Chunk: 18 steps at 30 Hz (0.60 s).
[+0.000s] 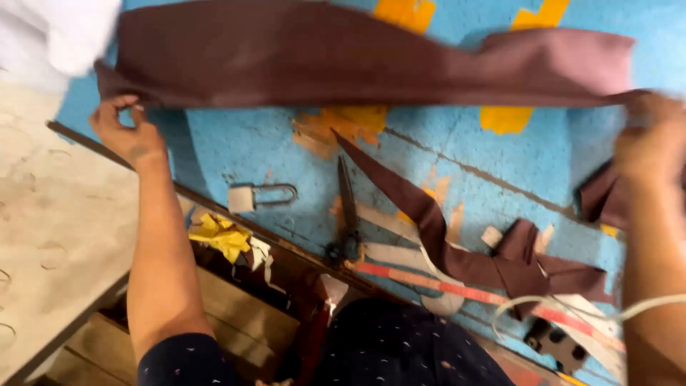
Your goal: Measuring and cutting fabric pieces on a workbench and then reviewing instructions in a notebook.
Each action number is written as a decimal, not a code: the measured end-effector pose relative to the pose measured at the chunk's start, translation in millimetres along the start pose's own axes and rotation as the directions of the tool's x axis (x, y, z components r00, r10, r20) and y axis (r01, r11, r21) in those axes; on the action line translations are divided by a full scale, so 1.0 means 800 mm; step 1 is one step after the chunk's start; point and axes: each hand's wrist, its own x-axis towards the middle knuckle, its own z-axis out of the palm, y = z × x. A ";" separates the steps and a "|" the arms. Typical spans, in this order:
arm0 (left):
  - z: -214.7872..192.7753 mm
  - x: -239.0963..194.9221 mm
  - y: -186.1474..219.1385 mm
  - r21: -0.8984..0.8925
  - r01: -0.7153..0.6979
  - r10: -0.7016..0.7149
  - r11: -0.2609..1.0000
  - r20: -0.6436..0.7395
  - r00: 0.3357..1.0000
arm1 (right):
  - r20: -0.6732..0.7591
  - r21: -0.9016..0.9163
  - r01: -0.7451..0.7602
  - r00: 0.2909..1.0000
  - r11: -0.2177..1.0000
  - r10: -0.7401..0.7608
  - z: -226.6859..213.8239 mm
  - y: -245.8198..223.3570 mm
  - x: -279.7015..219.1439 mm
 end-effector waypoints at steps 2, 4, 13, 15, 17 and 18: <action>0.010 -0.045 -0.030 0.089 0.136 -0.135 0.987 -0.018 0.991 | 0.013 -0.008 0.013 1.000 1.000 -0.013 -0.016 -0.084 0.011; 0.020 -0.071 -0.049 0.088 0.658 -0.646 0.748 -0.133 0.752 | 0.180 0.337 -0.157 0.979 0.928 0.101 -0.039 -0.149 0.016; -0.008 -0.060 -0.096 -0.367 0.634 -0.702 0.681 -0.081 0.707 | 0.456 0.321 -0.406 0.858 0.856 0.236 -0.086 -0.239 0.028; -0.008 -0.048 -0.098 -0.432 0.685 -0.766 0.587 -0.022 0.642 | 0.485 0.300 -0.452 0.831 0.840 0.273 -0.093 -0.254 0.024; 0.004 -0.028 -0.132 -0.503 0.718 -0.817 0.480 0.040 0.575 | 0.495 0.281 -0.492 0.810 0.824 0.314 -0.086 -0.269 0.034; 0.009 -0.028 -0.161 -0.476 0.692 -0.790 0.542 -0.006 0.614 | 0.481 0.244 -0.488 0.811 0.838 0.333 -0.081 -0.274 0.025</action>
